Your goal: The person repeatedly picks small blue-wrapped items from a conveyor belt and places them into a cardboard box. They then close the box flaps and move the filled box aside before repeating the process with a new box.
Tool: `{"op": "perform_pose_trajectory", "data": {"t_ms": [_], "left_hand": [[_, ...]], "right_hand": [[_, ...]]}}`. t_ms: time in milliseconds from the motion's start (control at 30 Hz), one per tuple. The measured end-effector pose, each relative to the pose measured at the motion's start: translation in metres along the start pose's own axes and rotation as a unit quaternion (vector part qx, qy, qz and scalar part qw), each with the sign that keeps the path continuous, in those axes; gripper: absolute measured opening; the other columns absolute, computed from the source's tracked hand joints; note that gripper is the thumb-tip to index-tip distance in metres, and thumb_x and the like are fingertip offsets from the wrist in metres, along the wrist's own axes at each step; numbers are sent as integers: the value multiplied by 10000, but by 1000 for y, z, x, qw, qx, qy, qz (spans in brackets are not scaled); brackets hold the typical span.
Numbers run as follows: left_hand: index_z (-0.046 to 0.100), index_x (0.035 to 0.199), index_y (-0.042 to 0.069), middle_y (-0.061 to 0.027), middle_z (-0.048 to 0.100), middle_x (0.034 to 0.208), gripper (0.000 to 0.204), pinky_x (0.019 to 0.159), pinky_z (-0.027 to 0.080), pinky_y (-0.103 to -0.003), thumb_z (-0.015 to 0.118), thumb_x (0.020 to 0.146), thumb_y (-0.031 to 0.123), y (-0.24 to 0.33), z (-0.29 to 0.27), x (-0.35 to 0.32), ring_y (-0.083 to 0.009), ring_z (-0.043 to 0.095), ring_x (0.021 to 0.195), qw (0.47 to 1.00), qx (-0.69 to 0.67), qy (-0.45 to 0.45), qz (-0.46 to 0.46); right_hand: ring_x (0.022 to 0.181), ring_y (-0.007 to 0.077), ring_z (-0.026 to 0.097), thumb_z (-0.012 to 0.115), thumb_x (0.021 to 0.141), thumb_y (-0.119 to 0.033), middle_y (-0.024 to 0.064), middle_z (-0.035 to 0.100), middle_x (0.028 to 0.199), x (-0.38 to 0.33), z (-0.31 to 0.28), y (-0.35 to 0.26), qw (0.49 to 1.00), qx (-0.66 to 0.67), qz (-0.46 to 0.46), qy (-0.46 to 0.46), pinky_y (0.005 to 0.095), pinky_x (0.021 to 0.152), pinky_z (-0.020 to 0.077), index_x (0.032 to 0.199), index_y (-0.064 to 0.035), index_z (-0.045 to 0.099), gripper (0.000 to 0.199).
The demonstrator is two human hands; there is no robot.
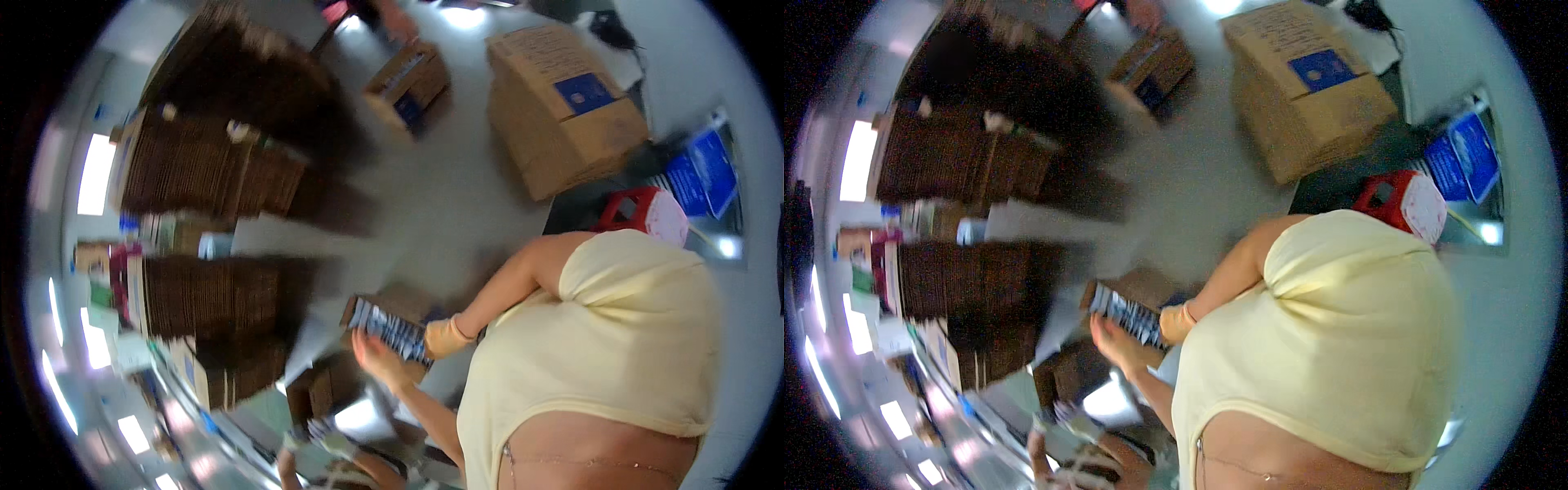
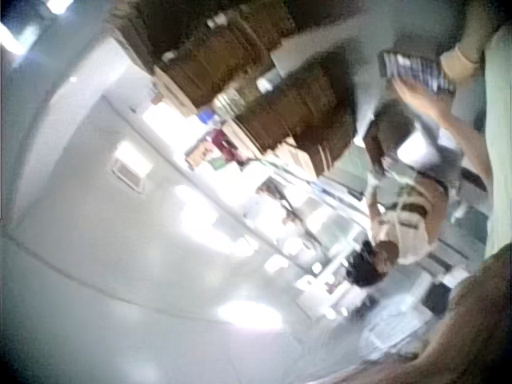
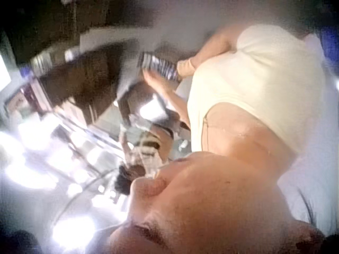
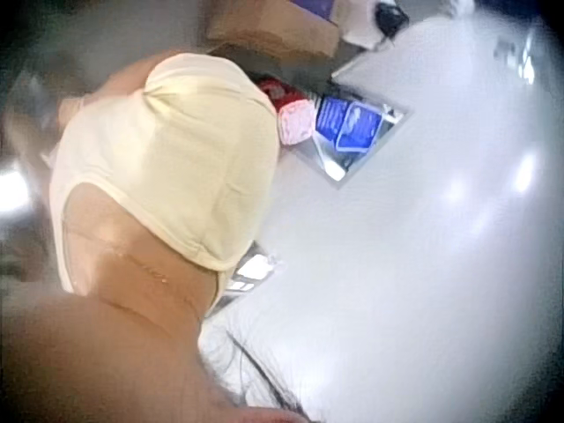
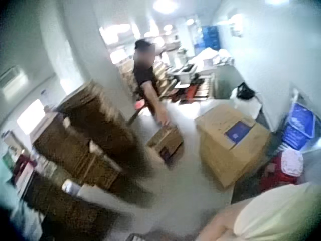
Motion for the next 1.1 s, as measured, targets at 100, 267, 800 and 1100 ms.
{"op": "perform_pose_trajectory", "data": {"t_ms": [100, 267, 800, 1100], "left_hand": [[548, 1212, -30, -213, 512, 1279, 343, 965, 419, -433, 461, 880, -17, 0, -23, -27, -346, 503, 1175, 994, 0, 92, -62], [580, 1125, -21, -185, 587, 1124, 267, 907, 442, -410, 448, 894, -2, -107, 35, -122, -335, 542, 1079, 990, 29, 96, -97], [583, 1114, -22, -178, 602, 1084, 254, 887, 449, -403, 466, 893, 24, -31, 113, -26, -328, 546, 1070, 993, 1, -87, 86], [520, 1220, -39, -175, 530, 1238, 338, 924, 424, -367, 499, 929, 131, 219, 153, 93, -278, 527, 1103, 914, -225, -266, 207]], "right_hand": [[553, 320, 632, 567, 793, -196, 135, 594, 573, -26, -39, 34, 995, -73, 66, -15, 429, 457, 489, 747, -38, 586, 166], [538, 324, 625, 569, 769, -161, 145, 588, 574, -63, -116, 79, 966, -123, 220, 48, 452, 440, 466, 762, -30, 551, 132], [1073, 265, 503, 533, 830, -188, 99, 517, 1146, -77, -413, 237, 654, -297, 561, 411, 427, 781, 437, 1093, -46, 542, 299], [962, 281, 559, 606, 801, -258, 102, 607, 1007, -318, -440, 118, 460, -319, 732, 388, 479, 764, 457, 1052, -51, 594, 325]]}}
Point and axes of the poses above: each hand's wrist, its own x-axis towards the middle knuckle, its own z-axis out of the palm, y = z × x, the point moved 4 cm from there along x, towards the middle knuckle
